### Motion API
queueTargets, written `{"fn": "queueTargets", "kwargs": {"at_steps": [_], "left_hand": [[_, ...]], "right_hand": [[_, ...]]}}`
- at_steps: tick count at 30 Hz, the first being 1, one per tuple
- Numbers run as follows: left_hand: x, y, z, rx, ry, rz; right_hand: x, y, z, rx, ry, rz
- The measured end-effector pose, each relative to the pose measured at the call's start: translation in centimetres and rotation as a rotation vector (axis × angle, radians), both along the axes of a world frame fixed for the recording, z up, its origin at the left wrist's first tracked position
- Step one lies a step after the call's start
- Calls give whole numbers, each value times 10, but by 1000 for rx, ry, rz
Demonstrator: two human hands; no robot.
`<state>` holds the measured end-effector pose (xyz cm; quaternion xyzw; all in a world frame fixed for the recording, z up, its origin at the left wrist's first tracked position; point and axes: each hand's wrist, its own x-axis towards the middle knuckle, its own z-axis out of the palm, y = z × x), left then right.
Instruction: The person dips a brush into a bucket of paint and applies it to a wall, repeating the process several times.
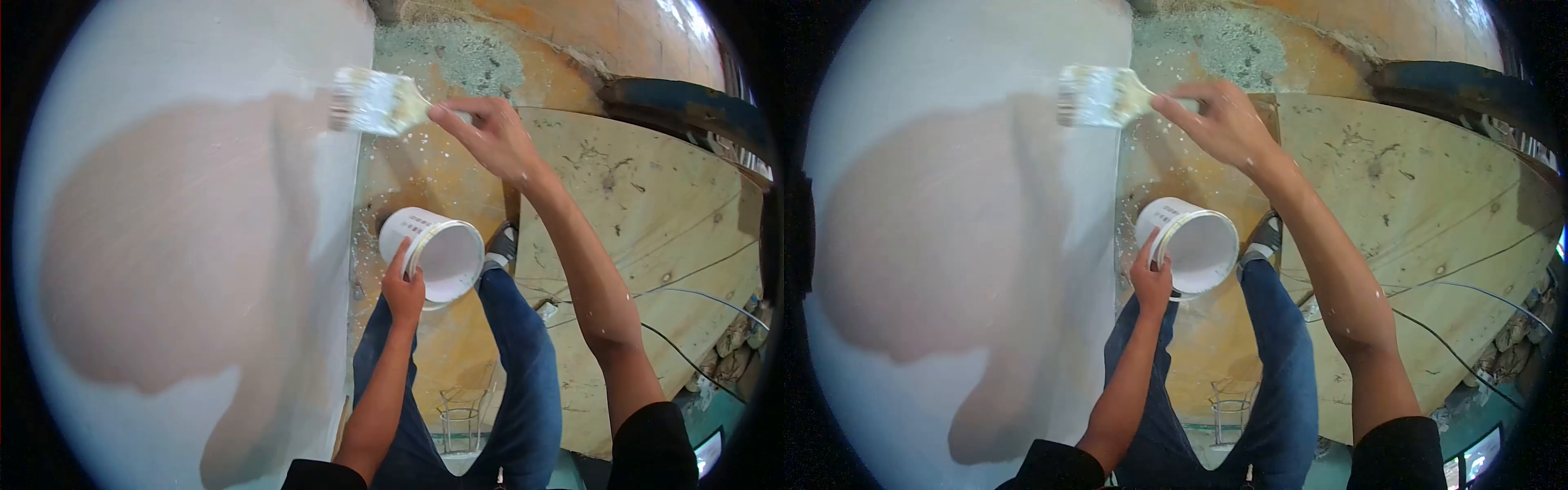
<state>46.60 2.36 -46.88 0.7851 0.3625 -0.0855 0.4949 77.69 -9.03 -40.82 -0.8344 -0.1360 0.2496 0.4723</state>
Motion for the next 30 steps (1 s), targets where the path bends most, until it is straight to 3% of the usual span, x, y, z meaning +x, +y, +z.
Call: {"fn": "queueTargets", "kwargs": {"at_steps": [2, 5, 7, 11, 16, 20, 23, 25, 30], "left_hand": [[5, 2, 5, -34, 36, 13], [9, 1, 5, -140, 101, 67], [12, 2, 6, -142, 77, 94], [26, 8, 12, -199, 184, 207], [24, 21, -2, -71, 114, 147], [27, 25, -1, -1, 185, 109], [30, 23, -1, -43, 233, 147], [26, 23, -5, -33, 223, 120], [21, 14, -6, -126, 214, 116]], "right_hand": [[14, 33, -15, 0, 37, 2], [22, 66, -42, 205, -5, -26], [20, 83, -62, 301, 122, 4], [4, 104, -174, 335, 181, 18], [-11, 91, -327, 52, 254, 55], [-5, 70, -371, -141, 205, 84], [0, 83, -348, -246, 33, 90], [3, 97, -298, -217, 24, 131], [1, 105, -110, -81, 60, 180]]}}
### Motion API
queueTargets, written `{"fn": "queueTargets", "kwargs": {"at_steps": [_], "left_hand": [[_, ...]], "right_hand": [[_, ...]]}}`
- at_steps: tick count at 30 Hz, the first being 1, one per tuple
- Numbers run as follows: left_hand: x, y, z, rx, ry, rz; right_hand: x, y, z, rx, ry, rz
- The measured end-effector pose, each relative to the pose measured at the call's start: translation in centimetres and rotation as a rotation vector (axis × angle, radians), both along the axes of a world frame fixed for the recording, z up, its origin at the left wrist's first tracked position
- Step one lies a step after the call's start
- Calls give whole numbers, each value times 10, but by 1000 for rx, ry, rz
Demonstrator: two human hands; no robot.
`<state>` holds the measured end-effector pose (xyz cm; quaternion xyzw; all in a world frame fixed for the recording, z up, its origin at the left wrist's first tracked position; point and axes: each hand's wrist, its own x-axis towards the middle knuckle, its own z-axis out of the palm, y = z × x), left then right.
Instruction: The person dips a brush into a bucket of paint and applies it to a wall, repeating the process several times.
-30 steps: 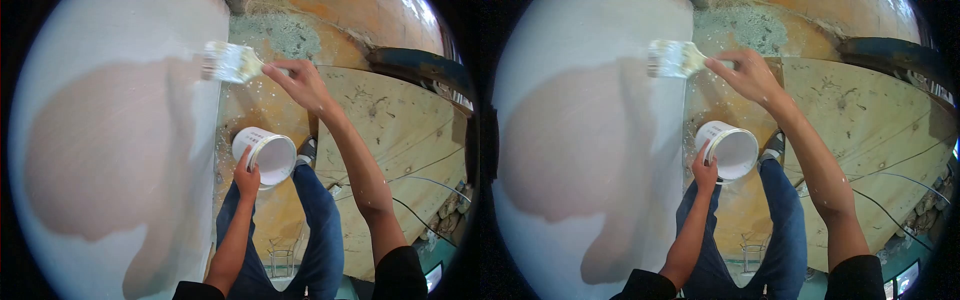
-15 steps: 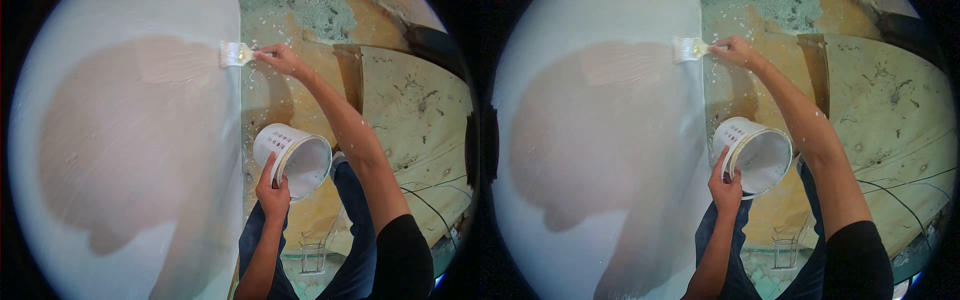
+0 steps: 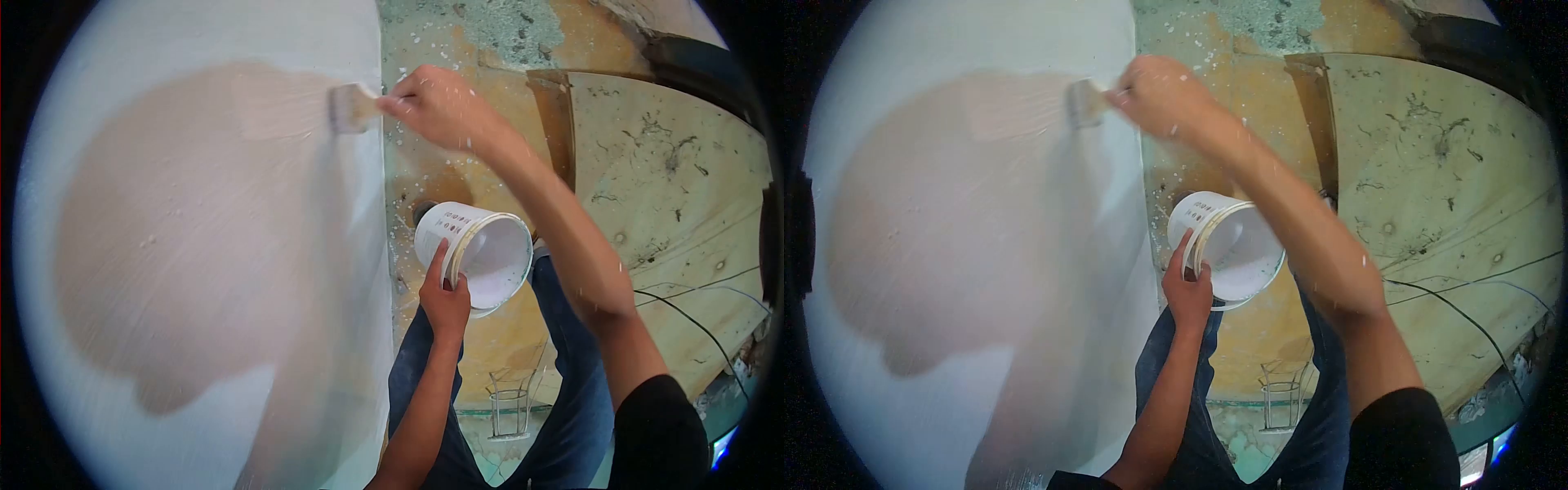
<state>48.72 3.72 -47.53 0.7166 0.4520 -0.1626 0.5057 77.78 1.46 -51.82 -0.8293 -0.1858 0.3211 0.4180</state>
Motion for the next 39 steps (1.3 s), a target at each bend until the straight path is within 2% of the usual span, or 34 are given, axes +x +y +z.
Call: {"fn": "queueTargets", "kwargs": {"at_steps": [2, 4, 5, 6, 7, 9, 12, 14, 16, 19, 20, 22, 26, 30, 34, 37, 39], "left_hand": [[-10, -3, -4, -24, -24, -39], [-17, -6, -10, -11, 57, -137], [-18, -12, -11, -28, 48, -144], [-21, -15, -11, 5, 4, -178], [-24, -15, -12, 42, -40, -213], [-30, -8, -15, 125, -127, -283], [-19, 0, -18, 228, -216, -335], [8, -2, 6, 82, 89, -168], [11, -2, 6, 75, 52, -111], [10, 2, 4, 88, 36, -2], [12, 4, 4, 94, 62, -10], [12, 5, 4, 92, 107, -28], [7, 6, -2, 84, 58, -17], [6, 2, -3, 58, 31, -47], [11, -4, 0, -6, 20, -6], [14, -7, 6, -22, 76, -30], [0, -6, -5, 67, -46, -173]], "right_hand": [[-15, -1, 73, 65, 6, -166], [-29, -7, 124, 151, -86, -203], [-36, -8, 144, 298, -127, -323], [-30, -19, 168, 370, 53, -233], [-31, -26, 180, 362, 42, -243], [-33, -38, 191, 473, 247, -143], [-48, -32, 113, 867, 283, -276], [-41, -25, 51, 636, 377, -236], [-48, -7, -53, 675, 318, -282], [-39, -5, -163, 411, 409, -292], [-36, -9, -190, 357, 447, -331], [-37, -15, -239, 182, 272, -266], [-26, -23, -293, 112, 254, -259], [2, -22, -237, -88, 106, -251], [12, 5, -131, -19, -6, -203], [7, -6, -11, 110, 65, -320], [-4, -7, 42, 261, -24, -404]]}}
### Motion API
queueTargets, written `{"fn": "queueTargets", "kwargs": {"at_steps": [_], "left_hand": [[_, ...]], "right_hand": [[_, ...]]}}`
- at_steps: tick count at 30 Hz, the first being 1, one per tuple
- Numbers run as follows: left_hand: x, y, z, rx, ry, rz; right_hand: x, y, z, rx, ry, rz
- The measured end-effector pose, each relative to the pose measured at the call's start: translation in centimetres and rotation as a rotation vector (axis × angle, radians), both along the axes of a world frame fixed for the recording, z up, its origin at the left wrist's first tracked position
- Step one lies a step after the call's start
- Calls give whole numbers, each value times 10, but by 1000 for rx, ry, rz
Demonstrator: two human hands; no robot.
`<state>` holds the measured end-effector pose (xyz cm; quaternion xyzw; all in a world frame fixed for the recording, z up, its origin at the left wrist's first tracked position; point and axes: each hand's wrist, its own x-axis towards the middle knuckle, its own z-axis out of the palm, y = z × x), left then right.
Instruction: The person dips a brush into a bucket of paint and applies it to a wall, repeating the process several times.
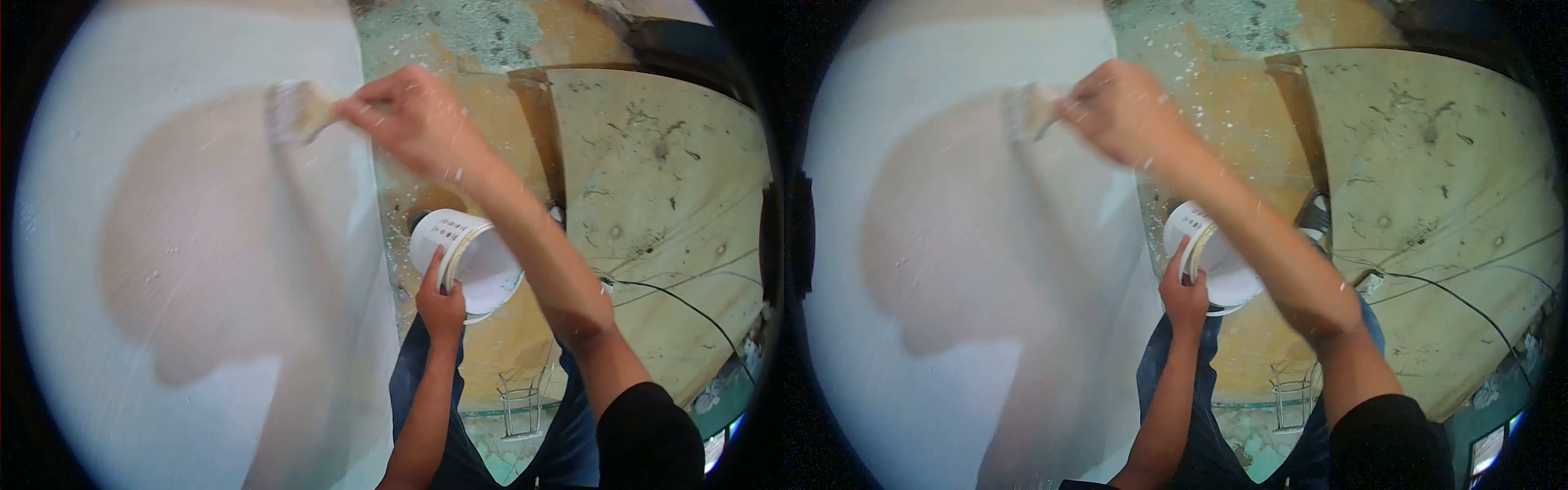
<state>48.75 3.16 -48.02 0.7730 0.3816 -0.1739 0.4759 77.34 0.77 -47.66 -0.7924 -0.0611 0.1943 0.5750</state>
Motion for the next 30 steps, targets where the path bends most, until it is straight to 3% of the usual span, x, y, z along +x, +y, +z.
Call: {"fn": "queueTargets", "kwargs": {"at_steps": [2, 3, 4, 5, 8, 11, 13, 17, 19, 21, 26, 30], "left_hand": [[-15, -3, -9, -68, -13, 67], [-29, -2, -16, 22, -138, -33], [-44, -3, -22, 112, -264, -131], [-43, -6, -20, 98, -271, -137], [-27, -3, -12, 30, -58, -37], [-9, 6, -8, 1, 159, 86], [11, 5, 8, 38, 199, 79], [-2, 6, -5, 110, 143, 73], [2, 9, -1, 66, 174, 100], [7, 12, 6, 67, 215, 118], [3, 13, 3, -8, 163, 211], [8, 12, 7, 33, 171, 157]], "right_hand": [[-13, 4, 56, 120, -126, -88], [-15, 2, 87, 151, -172, -137], [-9, -8, 116, 273, 34, 27], [-14, -9, 129, 317, -85, 27], [-7, -37, 147, 612, 165, 262], [-19, -29, 72, 602, 174, 197], [-28, -19, -16, 504, 303, 206], [-62, -3, -228, 308, 246, 187], [-66, -9, -288, 147, 256, 174], [-62, -14, -305, 9, 206, 119], [-45, -16, -284, -244, 198, 136], [-34, 7, -273, -455, 150, 237]]}}
